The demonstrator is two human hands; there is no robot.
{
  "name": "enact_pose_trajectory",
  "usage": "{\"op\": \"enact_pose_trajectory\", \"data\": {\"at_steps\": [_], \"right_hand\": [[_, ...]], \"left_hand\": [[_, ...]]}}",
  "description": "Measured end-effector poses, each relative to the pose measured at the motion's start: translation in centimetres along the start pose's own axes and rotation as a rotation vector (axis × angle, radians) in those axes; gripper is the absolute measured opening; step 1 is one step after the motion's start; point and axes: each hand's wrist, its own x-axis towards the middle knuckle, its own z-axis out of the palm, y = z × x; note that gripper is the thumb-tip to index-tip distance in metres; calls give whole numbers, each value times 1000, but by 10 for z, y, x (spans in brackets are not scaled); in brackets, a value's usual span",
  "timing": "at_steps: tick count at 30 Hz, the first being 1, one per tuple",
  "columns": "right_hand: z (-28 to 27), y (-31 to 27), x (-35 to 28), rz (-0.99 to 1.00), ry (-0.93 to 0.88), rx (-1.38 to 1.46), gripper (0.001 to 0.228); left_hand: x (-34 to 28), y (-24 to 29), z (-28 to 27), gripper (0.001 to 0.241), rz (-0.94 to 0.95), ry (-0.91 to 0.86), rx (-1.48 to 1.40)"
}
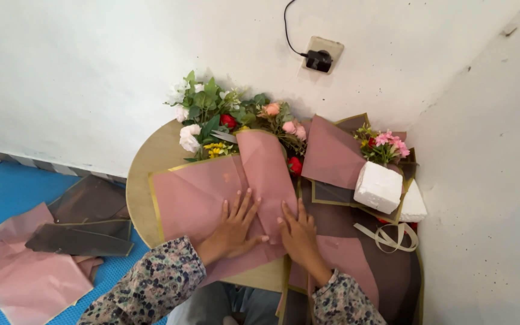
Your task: The person is layering and folding multiple sheets of pink wrapping paper on a table to create a base for a flower bouquet.
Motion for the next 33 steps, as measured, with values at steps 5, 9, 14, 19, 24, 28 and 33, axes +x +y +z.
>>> {"op": "enact_pose_trajectory", "data": {"at_steps": [5, 9, 14, 19, 24, 28, 33], "right_hand": [[-5, -27, -14, -49, 33, -18, 59], [0, -26, -10, -87, 97, -117, 61], [-6, -33, -11, -270, 268, -164, 67], [6, -38, -23, -508, 503, -214, 91], [17, -26, -16, -501, 635, -16, 37], [-8, 18, 3, -303, 781, 263, 11], [-93, 25, -9, 384, 757, 933, 48]], "left_hand": [[-5, 5, -4, 101, 8, -37, -10], [-1, 6, -5, 96, -22, -70, 42], [0, 1, 0, 97, 1, 8, -26], [3, -29, 25, 70, 127, 276, -476], [5, -35, 36, 71, 111, 280, -394], [2, -32, 29, 75, 86, 211, -340], [4, -34, 35, 75, 143, 196, -107]]}}
